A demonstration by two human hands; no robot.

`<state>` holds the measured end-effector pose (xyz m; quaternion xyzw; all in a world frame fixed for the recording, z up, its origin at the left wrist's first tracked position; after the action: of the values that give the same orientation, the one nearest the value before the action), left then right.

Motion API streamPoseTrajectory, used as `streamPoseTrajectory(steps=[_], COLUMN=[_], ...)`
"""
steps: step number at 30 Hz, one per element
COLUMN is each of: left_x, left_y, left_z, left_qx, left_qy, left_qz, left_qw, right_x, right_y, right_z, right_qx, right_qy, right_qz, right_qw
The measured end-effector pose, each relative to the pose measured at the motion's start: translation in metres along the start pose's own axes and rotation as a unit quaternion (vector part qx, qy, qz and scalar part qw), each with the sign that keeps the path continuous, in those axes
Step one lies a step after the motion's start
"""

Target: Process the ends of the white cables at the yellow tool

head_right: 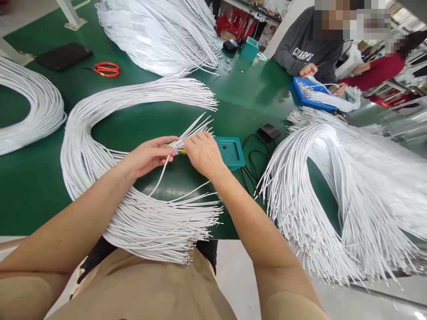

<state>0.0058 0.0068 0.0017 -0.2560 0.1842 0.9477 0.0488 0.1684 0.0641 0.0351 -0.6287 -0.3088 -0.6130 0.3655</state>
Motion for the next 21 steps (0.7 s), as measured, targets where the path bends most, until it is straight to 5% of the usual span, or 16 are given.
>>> streamPoseTrajectory(steps=[7, 21], left_x=[0.005, 0.014], left_y=[-0.006, -0.014], left_z=[-0.010, -0.018], left_qx=[-0.074, -0.065], left_qy=[-0.201, -0.337], left_qz=[0.051, 0.072], left_qw=[0.975, 0.936], right_x=[-0.004, -0.019], right_y=[-0.001, -0.004], right_z=[0.019, 0.024], right_qx=[-0.065, -0.090], right_qy=[-0.044, -0.074], right_qz=[-0.082, -0.030], right_qw=[0.993, 0.993])
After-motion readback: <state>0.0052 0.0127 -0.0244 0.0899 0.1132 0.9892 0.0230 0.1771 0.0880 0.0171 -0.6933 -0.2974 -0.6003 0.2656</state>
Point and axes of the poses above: each hand's wrist, its own y-axis away from the middle knuckle, its own x-axis out of the back of the hand, z = x × y, the point moved 2 cm from there along -y, towards the middle knuckle, and after that the axes turned 7 degrees about -z, right-handed, at the moved point
